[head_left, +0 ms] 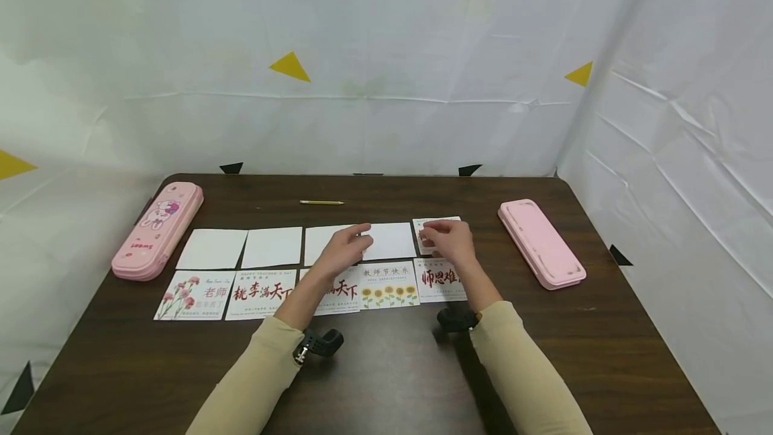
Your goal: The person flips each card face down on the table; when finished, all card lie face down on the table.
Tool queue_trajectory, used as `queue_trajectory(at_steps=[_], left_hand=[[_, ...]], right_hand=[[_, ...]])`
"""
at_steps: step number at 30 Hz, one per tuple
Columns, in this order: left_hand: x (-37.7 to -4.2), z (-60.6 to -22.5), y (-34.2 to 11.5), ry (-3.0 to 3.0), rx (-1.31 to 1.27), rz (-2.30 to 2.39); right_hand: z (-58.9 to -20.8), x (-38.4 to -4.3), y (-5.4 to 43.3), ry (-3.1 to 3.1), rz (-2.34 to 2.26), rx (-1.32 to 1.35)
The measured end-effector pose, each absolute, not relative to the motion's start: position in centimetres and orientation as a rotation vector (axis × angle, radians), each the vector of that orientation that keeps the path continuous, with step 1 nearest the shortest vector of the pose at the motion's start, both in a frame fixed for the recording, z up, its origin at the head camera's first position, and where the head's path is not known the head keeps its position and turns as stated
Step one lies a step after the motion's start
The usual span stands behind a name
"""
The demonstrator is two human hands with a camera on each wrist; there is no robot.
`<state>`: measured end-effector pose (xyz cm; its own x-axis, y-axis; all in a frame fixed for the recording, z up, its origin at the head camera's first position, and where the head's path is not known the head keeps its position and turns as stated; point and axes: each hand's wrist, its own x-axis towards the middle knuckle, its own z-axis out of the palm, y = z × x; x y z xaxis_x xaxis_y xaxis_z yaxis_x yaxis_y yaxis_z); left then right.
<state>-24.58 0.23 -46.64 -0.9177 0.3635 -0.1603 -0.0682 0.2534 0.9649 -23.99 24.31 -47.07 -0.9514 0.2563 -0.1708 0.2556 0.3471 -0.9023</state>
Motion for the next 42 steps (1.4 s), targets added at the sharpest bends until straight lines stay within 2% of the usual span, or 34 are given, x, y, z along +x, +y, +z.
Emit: queue_trajectory(at_steps=[6, 16, 42], left_hand=[[-24.5, -46.3, 2.1, 2.119, 0.279, 1.708], [-25.1, -46.7, 6.2, 1.873, 0.241, 1.789], [-26.2, -46.8, 9.4, 1.794, 0.164, 1.744]], right_hand=[[-46.7, -23.8, 27.0, -2.512, 1.671, -0.576], [-47.0, -22.9, 30.5, -2.643, 1.238, -0.798], [-47.4, -22.3, 31.3, -2.696, 1.229, -0.827]])
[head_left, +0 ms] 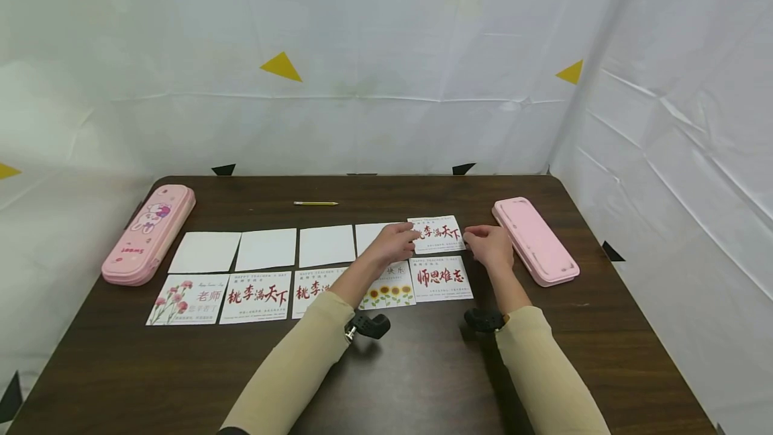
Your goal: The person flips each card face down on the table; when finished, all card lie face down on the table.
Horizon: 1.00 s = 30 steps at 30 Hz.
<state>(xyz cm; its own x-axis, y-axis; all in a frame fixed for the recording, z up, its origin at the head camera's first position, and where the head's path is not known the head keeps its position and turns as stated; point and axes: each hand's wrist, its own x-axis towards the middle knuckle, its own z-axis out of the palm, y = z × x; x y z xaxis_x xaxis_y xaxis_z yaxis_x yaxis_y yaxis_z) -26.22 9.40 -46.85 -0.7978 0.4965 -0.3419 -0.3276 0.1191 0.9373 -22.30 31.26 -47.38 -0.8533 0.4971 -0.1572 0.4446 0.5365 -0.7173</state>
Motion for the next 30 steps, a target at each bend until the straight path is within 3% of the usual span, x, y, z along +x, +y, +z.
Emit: queue_trajectory(at_steps=[20, 30], left_hand=[[-25.9, -46.8, 9.0, 1.837, 0.101, 1.919], [-25.2, -45.8, 8.4, 1.838, 0.166, 1.977]], right_hand=[[-48.0, -22.6, 32.2, -2.453, 1.813, -0.779], [-47.5, -22.5, 32.5, -2.350, 1.931, -0.593]])
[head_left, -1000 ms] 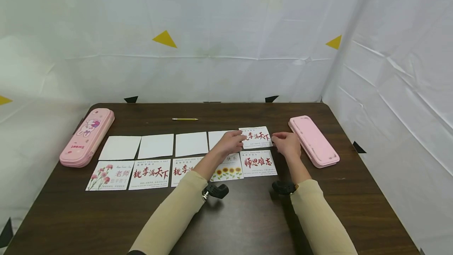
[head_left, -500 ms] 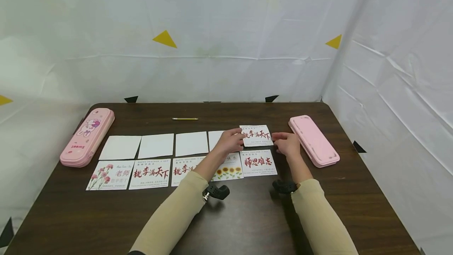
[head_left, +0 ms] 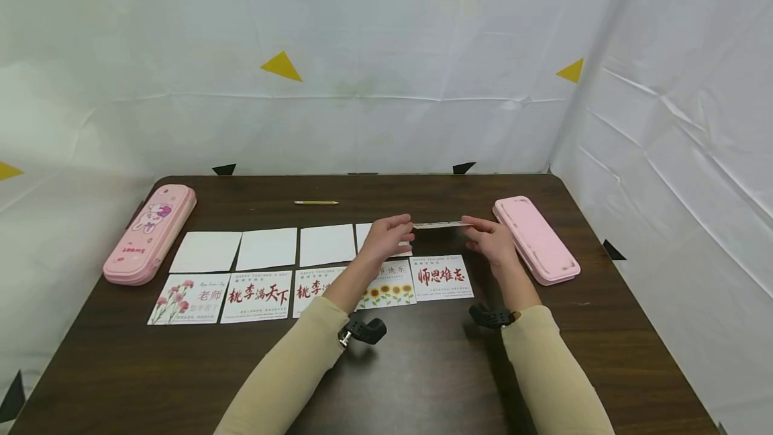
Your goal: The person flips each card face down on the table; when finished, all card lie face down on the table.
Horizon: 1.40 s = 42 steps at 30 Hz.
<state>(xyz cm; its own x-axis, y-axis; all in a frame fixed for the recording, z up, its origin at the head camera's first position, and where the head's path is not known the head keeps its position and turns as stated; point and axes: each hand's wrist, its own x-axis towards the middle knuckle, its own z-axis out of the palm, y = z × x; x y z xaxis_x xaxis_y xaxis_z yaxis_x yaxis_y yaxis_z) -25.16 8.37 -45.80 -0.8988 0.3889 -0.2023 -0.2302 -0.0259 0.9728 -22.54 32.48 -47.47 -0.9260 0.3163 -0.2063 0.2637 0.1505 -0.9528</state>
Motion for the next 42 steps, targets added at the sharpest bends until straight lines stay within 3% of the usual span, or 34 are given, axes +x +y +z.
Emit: queue_trajectory(at_steps=[17, 42], left_hand=[[-24.5, -45.2, 8.8, 2.173, 0.452, 1.815], [-25.8, -47.6, 8.9, 1.772, 0.355, 1.803]], right_hand=[[-46.9, -22.9, 31.5, -2.207, 1.771, -0.673], [-47.4, -22.5, 31.1, -2.387, 1.827, -0.799]])
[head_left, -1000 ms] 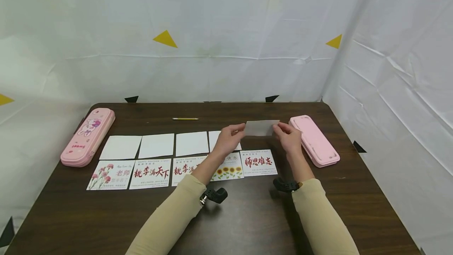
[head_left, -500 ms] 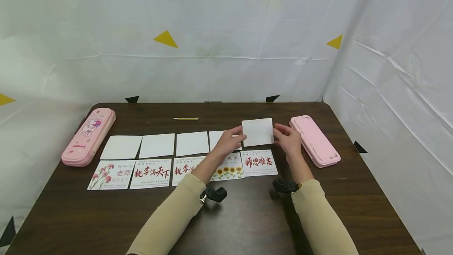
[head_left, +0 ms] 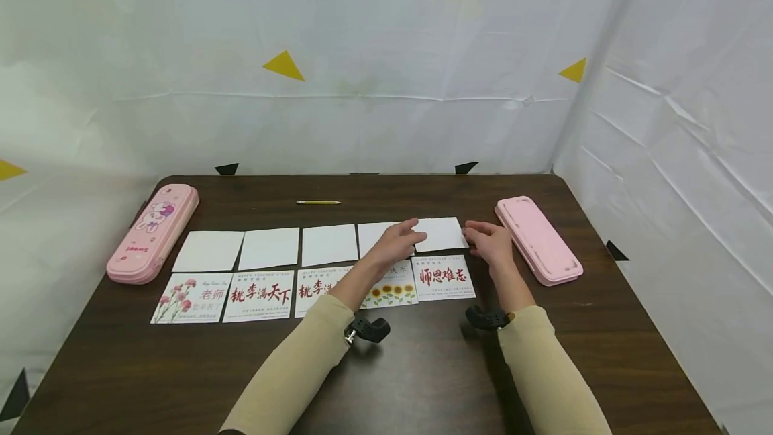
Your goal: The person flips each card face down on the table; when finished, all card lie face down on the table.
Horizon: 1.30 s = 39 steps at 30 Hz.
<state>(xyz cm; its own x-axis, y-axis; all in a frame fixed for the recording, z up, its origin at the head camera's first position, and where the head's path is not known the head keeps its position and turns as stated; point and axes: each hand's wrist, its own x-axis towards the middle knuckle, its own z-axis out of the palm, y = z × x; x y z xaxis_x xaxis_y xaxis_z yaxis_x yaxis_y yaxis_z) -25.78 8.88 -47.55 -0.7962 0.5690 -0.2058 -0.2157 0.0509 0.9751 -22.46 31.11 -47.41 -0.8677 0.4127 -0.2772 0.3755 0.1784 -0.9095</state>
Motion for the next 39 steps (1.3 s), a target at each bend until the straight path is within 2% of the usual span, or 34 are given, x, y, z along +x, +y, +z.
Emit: queue_trajectory(at_steps=[19, 27, 34, 39], left_hand=[[-25.5, -47.7, 8.4, 1.741, 0.372, 1.820], [-25.1, -46.6, 7.5, 1.751, 0.392, 1.885], [-24.3, -45.2, 3.4, 1.850, 0.355, 1.963], [-22.4, -44.8, -2.9, 2.105, 0.391, 1.908]], right_hand=[[-47.9, -22.9, 31.2, -2.433, 1.793, -0.818], [-47.4, -22.8, 31.0, -2.429, 1.821, -0.777], [-46.4, -22.7, 29.9, -2.370, 1.864, -0.702], [-45.8, -22.4, 26.3, -2.390, 1.930, -0.518]])
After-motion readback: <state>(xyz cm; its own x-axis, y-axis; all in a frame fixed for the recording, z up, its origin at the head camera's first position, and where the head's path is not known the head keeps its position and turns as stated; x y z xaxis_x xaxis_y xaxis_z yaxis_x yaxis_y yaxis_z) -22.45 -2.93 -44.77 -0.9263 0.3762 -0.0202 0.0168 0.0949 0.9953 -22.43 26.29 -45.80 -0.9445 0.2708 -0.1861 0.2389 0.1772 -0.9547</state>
